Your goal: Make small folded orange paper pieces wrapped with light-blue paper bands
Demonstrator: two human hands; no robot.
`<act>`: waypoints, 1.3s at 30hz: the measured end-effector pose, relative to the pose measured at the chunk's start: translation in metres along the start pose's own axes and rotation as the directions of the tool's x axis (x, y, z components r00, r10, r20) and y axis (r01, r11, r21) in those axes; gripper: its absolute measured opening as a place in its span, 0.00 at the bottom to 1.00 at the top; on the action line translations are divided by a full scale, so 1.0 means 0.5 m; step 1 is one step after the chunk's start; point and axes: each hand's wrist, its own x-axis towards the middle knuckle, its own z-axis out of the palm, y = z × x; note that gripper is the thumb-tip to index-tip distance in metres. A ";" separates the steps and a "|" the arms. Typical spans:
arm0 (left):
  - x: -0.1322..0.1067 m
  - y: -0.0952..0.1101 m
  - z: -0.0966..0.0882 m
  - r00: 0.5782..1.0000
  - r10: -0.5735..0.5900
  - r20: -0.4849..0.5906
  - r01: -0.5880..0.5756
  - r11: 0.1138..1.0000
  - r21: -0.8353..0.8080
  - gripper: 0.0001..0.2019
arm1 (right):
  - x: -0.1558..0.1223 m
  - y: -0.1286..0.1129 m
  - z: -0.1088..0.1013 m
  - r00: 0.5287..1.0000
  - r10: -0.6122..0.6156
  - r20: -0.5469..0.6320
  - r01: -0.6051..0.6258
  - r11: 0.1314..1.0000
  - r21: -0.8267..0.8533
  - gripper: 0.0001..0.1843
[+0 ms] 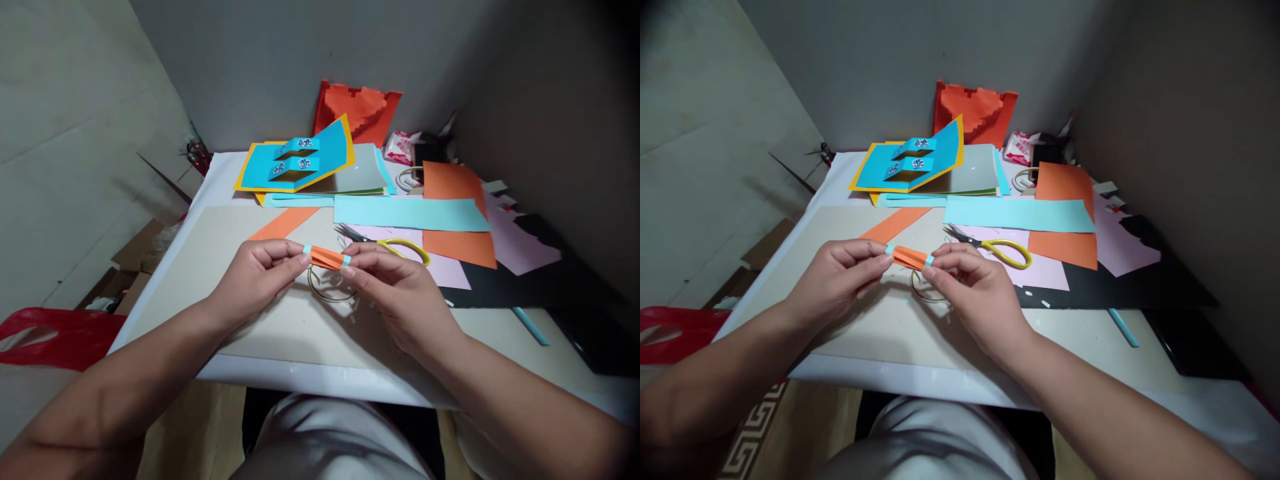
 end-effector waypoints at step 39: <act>-0.004 0.021 -0.015 0.973 -0.050 0.224 0.031 0.996 0.085 0.03 | -0.007 -0.012 0.002 0.819 0.371 0.438 -0.479 0.862 0.166 0.14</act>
